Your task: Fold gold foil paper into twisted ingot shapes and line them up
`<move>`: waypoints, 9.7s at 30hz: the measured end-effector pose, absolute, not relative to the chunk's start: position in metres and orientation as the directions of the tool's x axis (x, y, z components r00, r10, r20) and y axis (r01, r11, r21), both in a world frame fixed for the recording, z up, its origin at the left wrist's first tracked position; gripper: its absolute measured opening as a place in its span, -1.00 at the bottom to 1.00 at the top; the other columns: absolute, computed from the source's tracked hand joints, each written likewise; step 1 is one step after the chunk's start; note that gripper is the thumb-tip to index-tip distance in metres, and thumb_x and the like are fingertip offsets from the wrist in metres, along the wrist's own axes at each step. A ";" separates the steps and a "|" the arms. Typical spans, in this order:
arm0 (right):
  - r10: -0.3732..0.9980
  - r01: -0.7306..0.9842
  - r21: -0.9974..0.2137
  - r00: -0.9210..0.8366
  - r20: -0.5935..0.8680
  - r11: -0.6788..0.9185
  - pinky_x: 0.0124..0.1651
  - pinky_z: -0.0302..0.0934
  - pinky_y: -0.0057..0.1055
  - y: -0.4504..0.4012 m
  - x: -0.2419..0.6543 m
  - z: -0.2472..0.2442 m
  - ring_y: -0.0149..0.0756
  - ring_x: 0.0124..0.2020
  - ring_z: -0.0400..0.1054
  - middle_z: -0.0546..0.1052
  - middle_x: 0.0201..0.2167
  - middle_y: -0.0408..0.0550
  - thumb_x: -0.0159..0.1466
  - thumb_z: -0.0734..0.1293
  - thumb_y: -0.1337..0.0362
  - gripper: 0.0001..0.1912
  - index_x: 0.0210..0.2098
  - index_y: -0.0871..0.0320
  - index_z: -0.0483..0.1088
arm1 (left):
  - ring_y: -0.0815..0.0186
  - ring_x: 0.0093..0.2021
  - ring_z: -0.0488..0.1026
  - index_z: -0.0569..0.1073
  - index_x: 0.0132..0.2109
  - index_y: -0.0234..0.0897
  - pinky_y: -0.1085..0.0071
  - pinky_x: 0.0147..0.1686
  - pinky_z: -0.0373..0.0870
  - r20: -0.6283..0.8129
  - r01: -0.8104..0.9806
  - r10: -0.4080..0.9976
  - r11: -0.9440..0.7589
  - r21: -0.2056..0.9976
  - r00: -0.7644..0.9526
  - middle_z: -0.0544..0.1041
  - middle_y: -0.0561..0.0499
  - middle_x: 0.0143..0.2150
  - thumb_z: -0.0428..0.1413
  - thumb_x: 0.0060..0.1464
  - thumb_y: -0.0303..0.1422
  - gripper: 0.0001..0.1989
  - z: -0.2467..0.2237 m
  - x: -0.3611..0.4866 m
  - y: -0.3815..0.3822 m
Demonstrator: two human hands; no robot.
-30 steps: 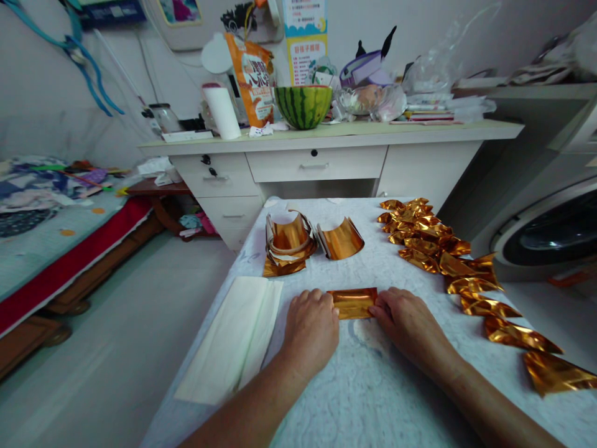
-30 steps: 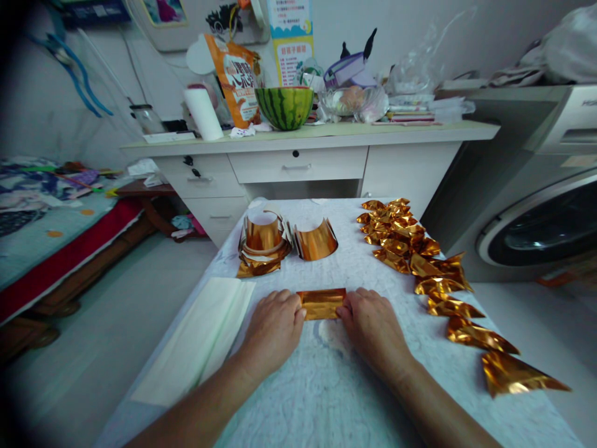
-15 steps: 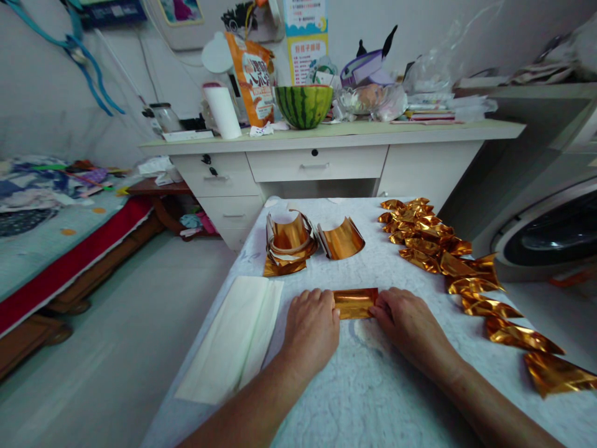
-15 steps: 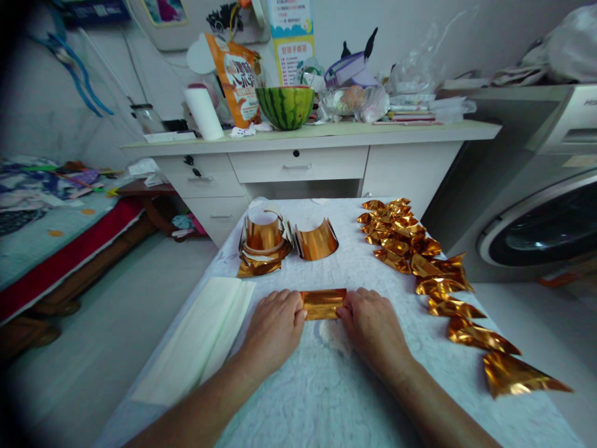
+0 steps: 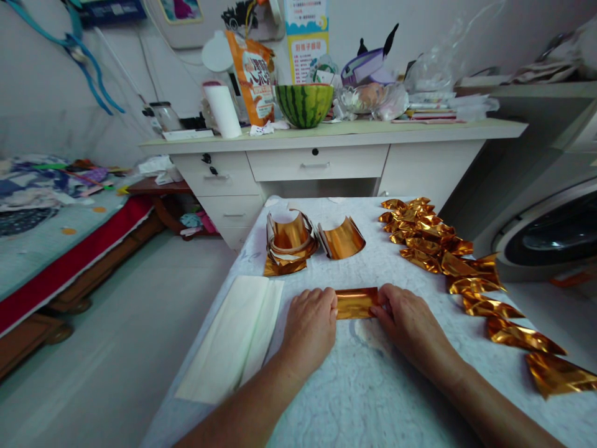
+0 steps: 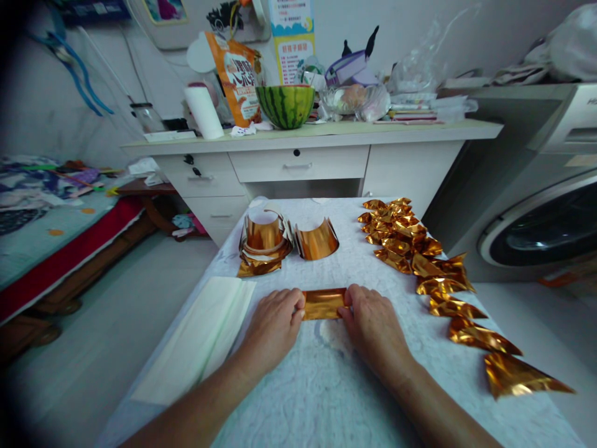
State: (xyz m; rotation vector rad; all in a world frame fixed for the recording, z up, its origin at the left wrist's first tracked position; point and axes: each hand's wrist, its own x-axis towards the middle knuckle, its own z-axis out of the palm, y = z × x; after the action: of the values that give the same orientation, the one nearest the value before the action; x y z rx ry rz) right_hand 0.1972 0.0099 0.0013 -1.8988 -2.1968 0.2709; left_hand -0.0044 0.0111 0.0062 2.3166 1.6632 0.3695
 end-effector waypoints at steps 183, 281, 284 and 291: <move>0.750 0.766 -0.442 -0.079 0.657 0.467 -0.30 0.17 -0.31 -0.002 0.206 0.022 -0.26 -0.39 0.31 0.43 -0.45 -0.10 0.31 0.28 0.30 -0.95 -0.25 0.08 0.39 | 0.14 0.10 0.29 0.28 0.17 -0.22 0.16 0.11 0.28 0.438 0.431 0.780 -0.617 0.658 0.447 0.39 -0.13 0.09 0.04 0.19 -0.40 -0.60 0.028 0.002 -0.020; 0.805 0.633 -0.587 -0.591 0.054 0.505 -0.02 0.26 -0.21 0.004 0.224 0.028 -0.18 -0.06 0.32 0.44 -0.10 -0.05 0.25 0.31 0.38 -0.74 -0.13 -0.03 0.51 | 0.23 -0.06 0.32 0.48 0.05 -0.18 0.29 -0.03 0.32 0.138 0.636 0.784 -0.580 0.509 0.605 0.45 -0.03 -0.10 -0.01 0.12 -0.61 -0.59 0.000 -0.003 0.007; 0.796 0.610 -0.606 -0.602 0.064 0.510 -0.03 0.26 -0.23 0.005 0.226 0.026 -0.20 -0.08 0.34 0.46 -0.12 -0.04 0.33 0.27 0.27 -0.81 -0.17 -0.02 0.53 | 0.23 -0.05 0.33 0.48 0.04 -0.21 0.28 0.00 0.31 0.129 0.615 0.778 -0.576 0.538 0.615 0.46 -0.04 -0.10 -0.01 0.15 -0.57 -0.63 0.004 -0.004 0.007; 0.825 0.599 -0.654 -0.560 0.069 0.462 -0.08 0.24 -0.25 0.008 0.223 0.023 -0.25 -0.18 0.35 0.49 -0.25 -0.07 0.40 0.18 0.17 -0.69 -0.36 0.08 0.49 | 0.19 -0.04 0.38 0.50 -0.01 -0.28 0.27 0.00 0.29 0.133 0.553 0.794 -0.522 0.650 0.593 0.49 -0.07 -0.09 0.03 0.25 -0.23 -0.70 0.018 -0.008 0.006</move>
State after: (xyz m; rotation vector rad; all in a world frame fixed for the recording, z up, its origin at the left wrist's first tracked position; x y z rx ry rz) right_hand 0.2228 0.0076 0.0227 -1.1997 -2.3377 0.8254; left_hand -0.0084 0.0057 0.0183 2.2638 1.0655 0.5678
